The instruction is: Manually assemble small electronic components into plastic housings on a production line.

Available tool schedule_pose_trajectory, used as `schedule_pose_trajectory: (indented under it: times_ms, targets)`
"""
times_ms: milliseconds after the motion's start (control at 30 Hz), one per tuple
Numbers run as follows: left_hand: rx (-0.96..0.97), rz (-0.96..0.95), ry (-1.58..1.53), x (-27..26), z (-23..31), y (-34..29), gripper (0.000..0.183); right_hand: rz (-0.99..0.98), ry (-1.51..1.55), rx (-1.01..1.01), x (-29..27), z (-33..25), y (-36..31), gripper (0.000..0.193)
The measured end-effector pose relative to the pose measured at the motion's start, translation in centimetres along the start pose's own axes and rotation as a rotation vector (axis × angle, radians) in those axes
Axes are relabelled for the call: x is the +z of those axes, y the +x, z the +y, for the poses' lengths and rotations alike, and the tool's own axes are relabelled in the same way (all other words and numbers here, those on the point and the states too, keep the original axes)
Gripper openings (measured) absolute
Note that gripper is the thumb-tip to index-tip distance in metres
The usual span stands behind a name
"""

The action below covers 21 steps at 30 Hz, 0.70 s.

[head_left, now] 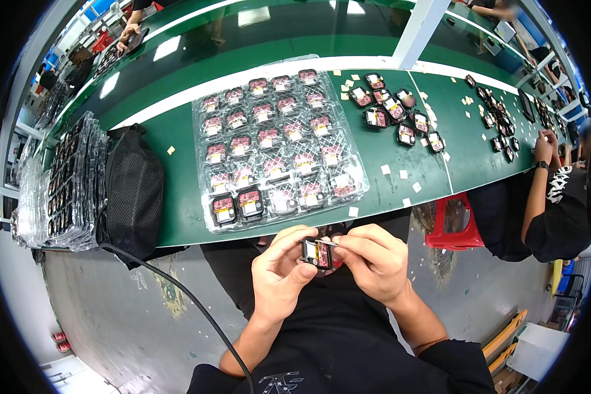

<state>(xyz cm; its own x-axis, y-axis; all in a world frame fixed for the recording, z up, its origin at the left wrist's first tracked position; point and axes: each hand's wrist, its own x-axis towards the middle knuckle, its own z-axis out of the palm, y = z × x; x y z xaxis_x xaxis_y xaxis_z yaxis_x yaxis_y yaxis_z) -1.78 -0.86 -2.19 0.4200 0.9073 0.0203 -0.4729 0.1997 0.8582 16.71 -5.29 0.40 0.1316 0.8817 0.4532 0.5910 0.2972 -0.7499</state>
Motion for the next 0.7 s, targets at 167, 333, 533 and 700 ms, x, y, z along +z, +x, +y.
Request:
schedule_pose_trajectory:
  times_ms: [167,333,533,700]
  targets:
    - [0.017,-0.001,0.011,0.3,0.1,0.1,0.062,0.047,-0.061,-0.039,0.6,0.0,-0.4,0.018]
    - [-0.014,0.030,-0.005,-0.3,-0.4,-0.1,0.058,-0.039,-0.167,-0.136,0.1,0.2,0.1,0.019]
    - [0.135,-0.050,0.047,0.1,0.7,0.8,0.056,0.177,-0.161,0.085,-2.5,3.3,2.1,0.018]
    - [0.443,0.044,0.844,-0.5,1.5,3.1,0.041,0.295,-0.681,0.356,-5.5,9.2,3.9,0.040]
